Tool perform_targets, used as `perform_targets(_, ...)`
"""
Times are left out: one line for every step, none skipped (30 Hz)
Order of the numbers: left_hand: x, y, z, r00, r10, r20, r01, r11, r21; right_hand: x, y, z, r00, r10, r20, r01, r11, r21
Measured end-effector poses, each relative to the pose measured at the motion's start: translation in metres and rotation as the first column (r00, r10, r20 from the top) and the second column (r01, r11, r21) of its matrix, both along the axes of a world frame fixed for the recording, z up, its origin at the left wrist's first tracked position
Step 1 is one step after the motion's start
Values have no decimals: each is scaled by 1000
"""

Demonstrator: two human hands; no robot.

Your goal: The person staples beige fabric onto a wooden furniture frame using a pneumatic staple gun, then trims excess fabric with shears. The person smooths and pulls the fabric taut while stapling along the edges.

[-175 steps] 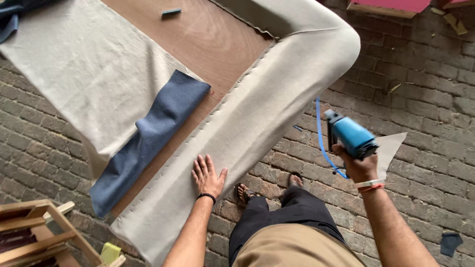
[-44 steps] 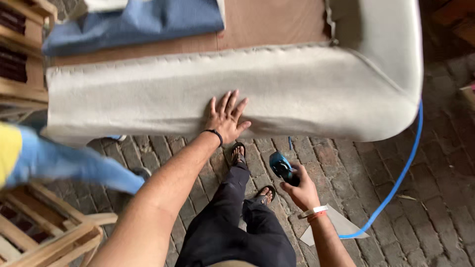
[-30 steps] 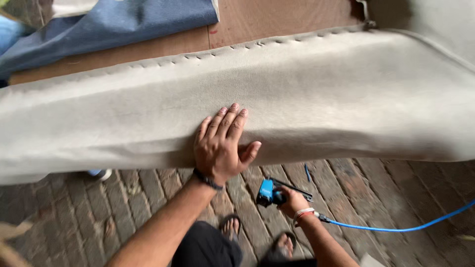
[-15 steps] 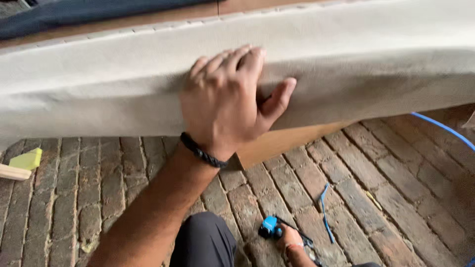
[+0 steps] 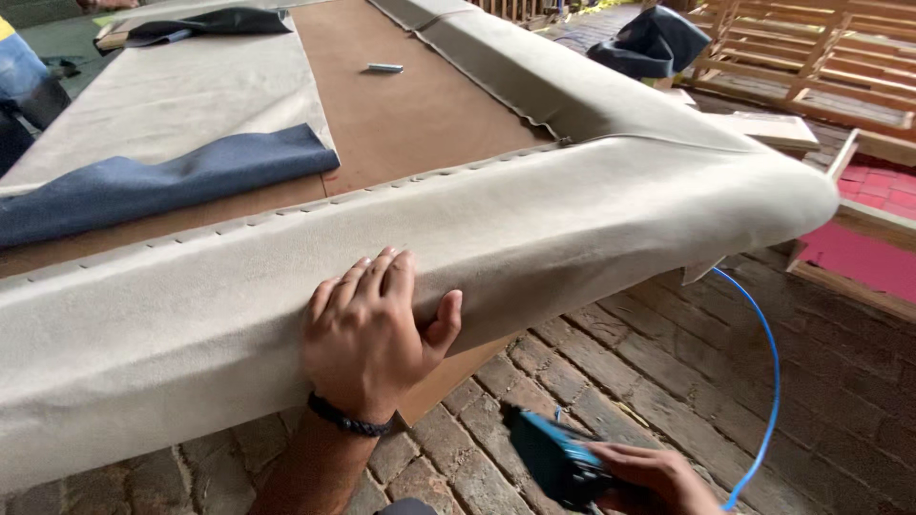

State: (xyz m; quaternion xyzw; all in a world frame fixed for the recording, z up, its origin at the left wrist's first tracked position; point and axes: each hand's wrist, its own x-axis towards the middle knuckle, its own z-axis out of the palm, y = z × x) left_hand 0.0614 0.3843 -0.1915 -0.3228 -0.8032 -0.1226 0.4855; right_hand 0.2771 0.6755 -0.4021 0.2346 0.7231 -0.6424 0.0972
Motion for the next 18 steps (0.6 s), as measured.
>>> perform_targets(1, 0, 2, 1000, -3, -8, 3, 1000, 0, 28, 7, 42, 870, 297, -394, -39, 837, 546)
perform_targets(2, -1, 3, 1000, -7, -17, 6, 1000, -3, 46, 16, 84, 872, 271, -408, 52, 778, 626)
perform_targets(3, -2, 5, 1000, -5, -18, 5, 1000, -5, 58, 27, 128, 871, 223, -438, 147, 732, 665)
perform_targets(6, -3, 6, 1000, -3, -19, 3, 1000, -9, 61, 31, 167, 832, 258, -492, 231, 644, 729)
perform_targets(9, -4, 7, 1000, 0, -21, 0, 1000, -10, 58, 31, 202, 778, 333, -533, 313, 531, 787)
perform_targets(12, -5, 8, 1000, -8, -21, 8, 1000, -1, 46, 30, 233, 730, 406, -550, 386, 420, 821)
perform_targets(15, -5, 9, 1000, -14, -22, 14, 1000, 8, 25, 30, 260, 700, 474, -534, 436, 308, 845)
perform_targets(18, -5, 11, 1000, -18, -18, 18, 1000, 16, 1, 28, 279, 759, 415, -502, 411, 293, 863)
perform_targets(21, -6, 12, 1000, -22, -9, 22, 1000, 16, -29, 29, 295, 796, 453, -400, 409, 84, 909)
perform_targets(23, -6, 13, 1000, -22, 2, 22, 1000, 14, -62, 32, 308, 928, 278, -247, 275, -65, 959)
perform_targets(24, -7, 14, 1000, -21, 13, 21, 1000, 8, -98, 31, 314, 843, 392, -369, 343, 137, 929)
perform_targets(25, -9, 15, 998, -47, 43, 47, 999, 0, -123, 34, 317, 851, 382, -361, 332, 140, 933)
perform_targets(26, -11, 16, 995, -67, 72, 68, 998, -8, -140, 39, 314, 904, 359, -233, 251, -2, 968)
perform_targets(24, -13, 17, 991, -87, 97, 90, 996, -19, -155, 43, 308, 942, 316, -111, 162, -139, 977)
perform_targets(21, -15, 19, 981, -67, 179, 86, 992, -96, -165, 48, 305, 921, 353, -166, 220, -120, 968)
perform_targets(17, -15, 21, 964, -40, 263, 86, 982, -168, -167, 54, 303, 895, 390, -215, 274, -101, 956)
perform_targets(13, -14, 23, 938, -3, 348, 90, 968, -233, -166, 52, 298, 866, 429, -258, 323, -83, 943)
perform_targets(6, -12, 27, 897, 20, 442, 129, 943, -305, -160, 47, 293, 738, 525, -425, 521, -43, 852)
